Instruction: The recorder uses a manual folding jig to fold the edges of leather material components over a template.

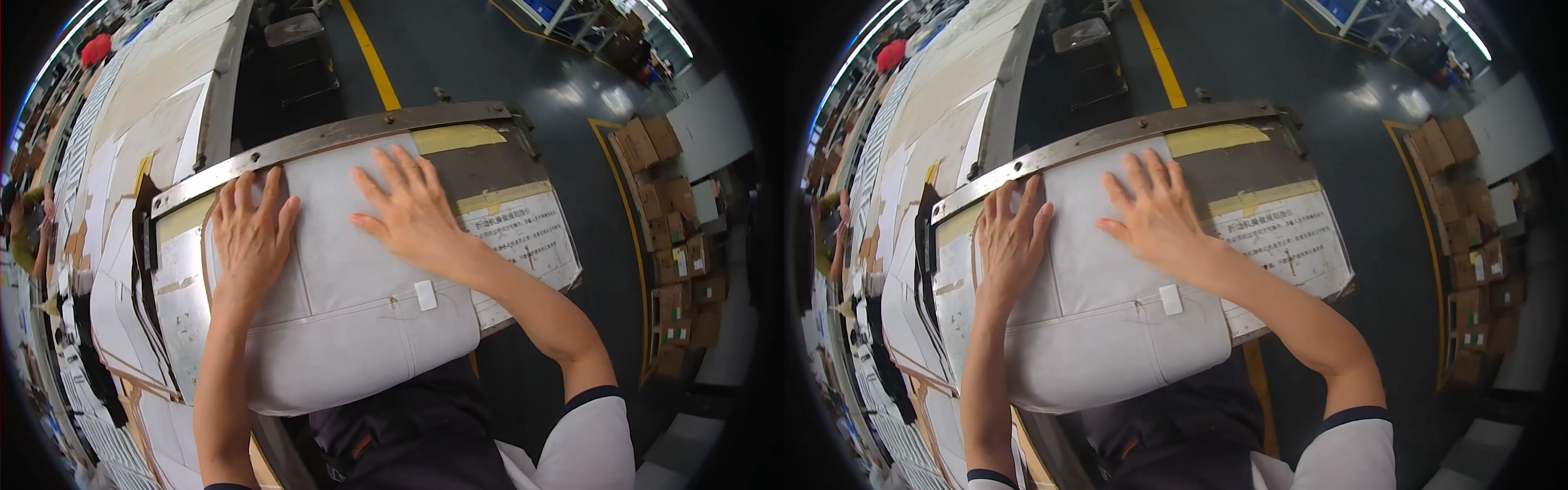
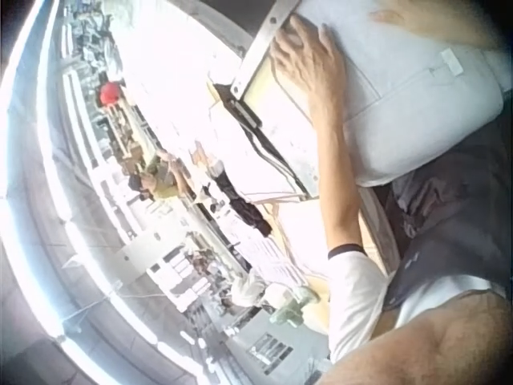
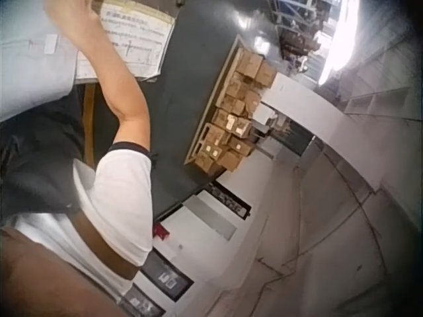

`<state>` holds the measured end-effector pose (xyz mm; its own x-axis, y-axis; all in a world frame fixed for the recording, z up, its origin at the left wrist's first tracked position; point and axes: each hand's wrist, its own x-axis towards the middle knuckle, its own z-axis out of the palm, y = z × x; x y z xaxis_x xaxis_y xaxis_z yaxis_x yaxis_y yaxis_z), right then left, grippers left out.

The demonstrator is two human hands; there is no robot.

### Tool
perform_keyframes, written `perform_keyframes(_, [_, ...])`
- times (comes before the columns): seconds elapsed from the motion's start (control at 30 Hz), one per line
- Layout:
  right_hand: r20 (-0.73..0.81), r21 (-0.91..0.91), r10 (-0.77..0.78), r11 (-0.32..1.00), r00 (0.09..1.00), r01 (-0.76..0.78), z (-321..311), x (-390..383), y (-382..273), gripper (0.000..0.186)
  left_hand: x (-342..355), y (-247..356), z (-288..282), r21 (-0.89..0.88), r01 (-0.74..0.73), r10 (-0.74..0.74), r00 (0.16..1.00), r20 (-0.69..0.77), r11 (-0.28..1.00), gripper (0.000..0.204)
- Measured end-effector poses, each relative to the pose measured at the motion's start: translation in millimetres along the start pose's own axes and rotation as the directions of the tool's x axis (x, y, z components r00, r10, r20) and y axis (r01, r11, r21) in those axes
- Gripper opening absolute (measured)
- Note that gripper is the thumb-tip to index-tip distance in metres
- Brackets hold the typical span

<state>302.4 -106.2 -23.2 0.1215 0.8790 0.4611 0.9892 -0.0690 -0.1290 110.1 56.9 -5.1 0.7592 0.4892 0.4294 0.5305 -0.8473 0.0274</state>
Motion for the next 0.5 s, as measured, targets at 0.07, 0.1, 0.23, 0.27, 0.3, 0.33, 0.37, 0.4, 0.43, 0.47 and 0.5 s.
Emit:
perform_keyframes(0.07, [-0.039,0.005,0.016,1.0,0.999,-0.016,4.5,-0.2,2.1,0.06,-1.1,1.5,-1.6,-0.031,-0.022,0.023,0.999,0.024,0.999,0.052])
perform_keyframes(0.1, [-0.041,-0.001,0.016,1.0,0.999,-0.016,4.7,-1.1,1.4,0.059,-1.5,1.8,-3.1,-0.026,-0.029,0.031,0.998,0.056,0.999,0.057])
perform_keyframes(0.23, [-0.059,0.025,0.012,1.0,0.998,-0.01,7.1,1.1,4.3,0.06,1.6,6.3,-10.1,-0.034,0.012,-0.008,0.994,0.111,0.999,0.057])
perform_keyframes(0.27, [-0.067,0.036,0.012,0.999,0.998,-0.009,7.4,1.2,5.1,0.061,3.3,7.4,-8.6,-0.038,0.006,-0.001,0.994,0.113,0.999,0.057])
perform_keyframes(0.3, [-0.061,0.041,0.012,0.999,0.998,-0.009,4.7,1.6,4.0,0.061,2.6,7.7,-9.1,-0.025,0.015,-0.011,0.993,0.121,1.0,0.057])
perform_keyframes(0.33, [-0.059,0.044,0.017,0.999,0.998,-0.014,4.6,2.3,3.7,0.061,1.8,7.9,-9.0,-0.012,0.024,-0.022,0.992,0.127,1.0,0.057])
perform_keyframes(0.37, [-0.064,0.056,0.022,0.998,0.998,-0.019,5.2,3.7,3.8,0.061,2.3,7.7,-7.7,0.006,0.037,-0.037,0.989,0.14,0.999,0.056])
perform_keyframes(0.4, [-0.072,0.067,0.022,0.998,0.997,-0.018,4.9,5.9,4.5,0.061,2.4,6.3,-7.0,0.008,0.038,-0.038,0.989,0.14,0.999,0.056])
perform_keyframes(0.43, [-0.074,0.069,0.021,0.998,0.997,-0.016,5.4,6.4,5.6,0.061,1.5,4.3,-4.8,0.011,0.029,-0.03,0.992,0.123,1.0,0.055])
perform_keyframes(0.47, [-0.085,0.062,0.037,0.998,0.996,-0.032,6.4,6.6,6.6,0.062,0.8,3.0,-2.7,0.014,0.021,-0.023,0.994,0.106,1.0,0.054])
perform_keyframes(0.5, [-0.096,0.064,0.048,0.997,0.994,-0.042,9.0,8.1,4.8,0.062,-0.8,0.9,-1.3,0.024,0.031,-0.033,0.994,0.107,0.999,0.054])
